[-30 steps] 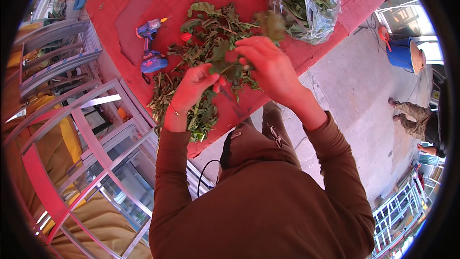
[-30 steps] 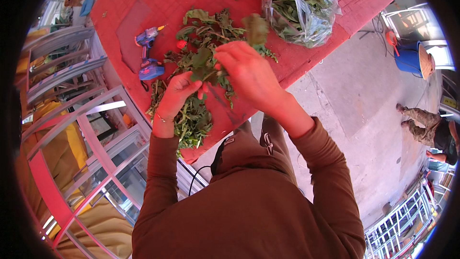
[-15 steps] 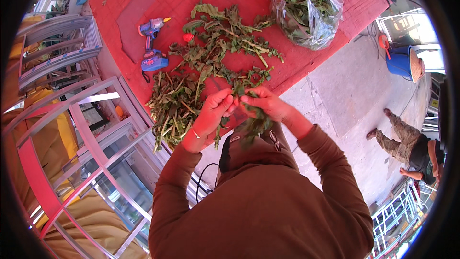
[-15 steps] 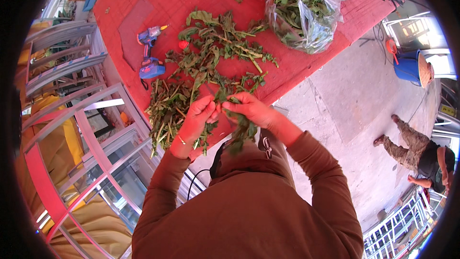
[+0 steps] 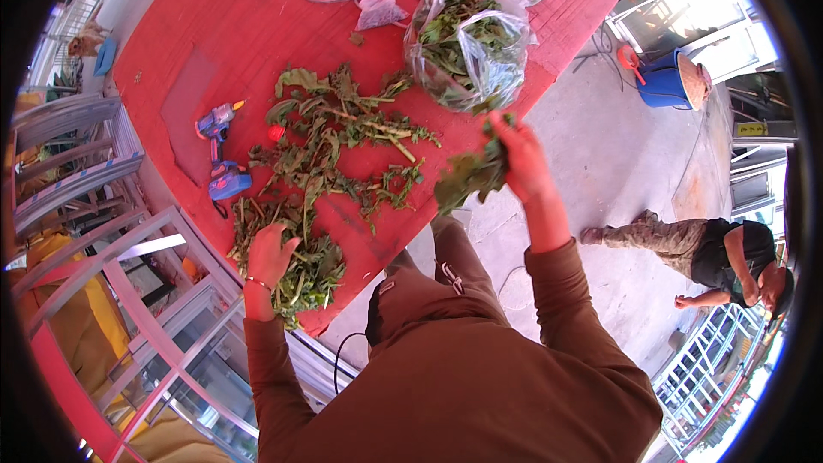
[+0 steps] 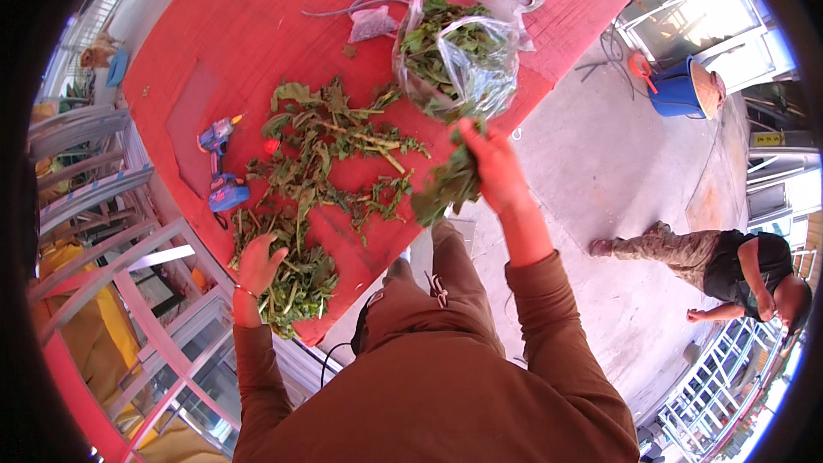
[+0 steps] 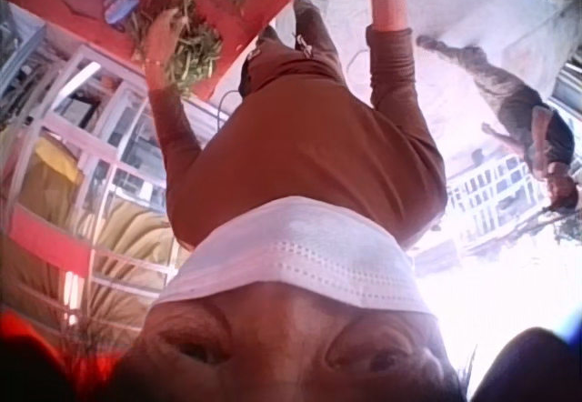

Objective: The person stands at a red table and repeatedly picks up dried green plant material, separates leaves from stems by hand, and places the leaves into a clear plastic bag. Stems are set aside on the table. The process continues throughout the clip.

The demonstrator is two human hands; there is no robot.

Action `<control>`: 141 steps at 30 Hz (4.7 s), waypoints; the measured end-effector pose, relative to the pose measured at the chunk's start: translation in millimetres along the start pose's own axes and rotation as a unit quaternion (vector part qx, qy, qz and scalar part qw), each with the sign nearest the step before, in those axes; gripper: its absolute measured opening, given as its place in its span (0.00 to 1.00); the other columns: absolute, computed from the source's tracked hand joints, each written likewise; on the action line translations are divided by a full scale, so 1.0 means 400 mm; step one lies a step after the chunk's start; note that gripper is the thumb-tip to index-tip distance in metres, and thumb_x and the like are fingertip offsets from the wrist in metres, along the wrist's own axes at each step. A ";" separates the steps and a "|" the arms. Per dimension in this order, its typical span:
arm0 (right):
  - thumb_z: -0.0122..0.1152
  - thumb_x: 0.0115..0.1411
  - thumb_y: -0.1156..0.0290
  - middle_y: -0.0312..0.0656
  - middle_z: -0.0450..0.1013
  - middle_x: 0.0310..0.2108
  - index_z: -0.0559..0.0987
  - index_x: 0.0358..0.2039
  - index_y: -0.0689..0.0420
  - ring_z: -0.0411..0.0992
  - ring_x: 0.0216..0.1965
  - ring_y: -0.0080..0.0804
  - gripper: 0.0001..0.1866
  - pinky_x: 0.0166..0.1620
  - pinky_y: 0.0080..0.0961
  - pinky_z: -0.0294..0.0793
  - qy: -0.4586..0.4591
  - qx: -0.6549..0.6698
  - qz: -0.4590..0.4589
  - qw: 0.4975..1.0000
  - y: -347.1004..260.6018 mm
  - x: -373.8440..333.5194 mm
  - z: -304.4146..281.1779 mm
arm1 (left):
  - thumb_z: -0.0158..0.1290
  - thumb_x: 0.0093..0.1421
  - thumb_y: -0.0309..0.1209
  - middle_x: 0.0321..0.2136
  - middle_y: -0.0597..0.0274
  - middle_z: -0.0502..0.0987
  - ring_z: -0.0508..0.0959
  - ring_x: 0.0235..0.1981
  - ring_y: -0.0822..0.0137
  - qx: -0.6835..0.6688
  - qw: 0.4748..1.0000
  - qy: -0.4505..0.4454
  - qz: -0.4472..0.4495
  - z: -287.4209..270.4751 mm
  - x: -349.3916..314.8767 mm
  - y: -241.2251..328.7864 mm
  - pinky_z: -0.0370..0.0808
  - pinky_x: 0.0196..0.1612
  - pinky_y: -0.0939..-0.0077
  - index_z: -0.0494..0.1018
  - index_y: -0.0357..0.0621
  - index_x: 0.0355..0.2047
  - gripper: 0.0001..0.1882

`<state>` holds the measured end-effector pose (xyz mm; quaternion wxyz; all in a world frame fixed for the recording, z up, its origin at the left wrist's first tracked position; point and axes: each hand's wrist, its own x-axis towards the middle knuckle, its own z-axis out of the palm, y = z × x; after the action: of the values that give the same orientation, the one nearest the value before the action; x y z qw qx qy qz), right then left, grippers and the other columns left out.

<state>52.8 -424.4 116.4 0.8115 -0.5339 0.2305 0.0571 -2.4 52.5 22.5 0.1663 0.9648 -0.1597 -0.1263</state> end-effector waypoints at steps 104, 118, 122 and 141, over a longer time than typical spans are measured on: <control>0.62 0.57 0.79 0.48 0.77 0.50 0.81 0.43 0.60 0.74 0.52 0.51 0.12 0.56 0.42 0.72 -0.182 -0.421 -0.360 0.812 0.168 -0.035 0.346 | 0.47 0.72 0.32 0.21 0.73 0.70 0.64 0.20 0.82 -0.523 0.852 -0.025 -0.021 -0.075 0.200 0.146 0.62 0.25 0.83 0.67 0.42 0.29 0.13; 0.52 0.69 0.70 0.47 0.72 0.29 0.72 0.29 0.61 0.72 0.34 0.48 0.11 0.38 0.38 0.69 -0.438 -0.534 -0.177 0.701 0.192 -0.042 0.376 | 0.54 0.65 0.34 0.26 0.45 0.74 0.76 0.32 0.41 -0.247 0.964 0.037 0.095 -0.101 0.100 0.261 0.72 0.35 0.53 0.69 0.37 0.31 0.12; 0.50 0.72 0.68 0.33 0.71 0.26 0.73 0.32 0.62 0.71 0.30 0.26 0.13 0.34 0.29 0.67 -0.486 -0.284 0.070 0.824 0.178 -0.040 0.359 | 0.55 0.67 0.33 0.25 0.49 0.71 0.73 0.26 0.47 -0.392 0.903 0.076 0.158 -0.107 0.089 0.257 0.70 0.31 0.62 0.68 0.36 0.32 0.12; 0.61 0.63 0.65 0.44 0.76 0.27 0.78 0.29 0.62 0.75 0.33 0.33 0.12 0.34 0.33 0.72 -0.096 -0.524 -0.132 0.836 0.310 0.267 0.172 | 0.60 0.60 0.35 0.40 0.45 0.77 0.75 0.46 0.43 -0.029 0.980 0.075 -0.183 0.054 -0.110 -0.065 0.73 0.47 0.52 0.73 0.40 0.47 0.17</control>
<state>127.2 -326.7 -12.1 0.4281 -0.8966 0.0144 0.1126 -42.3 85.1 1.7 0.1803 0.9791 0.0362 -0.0864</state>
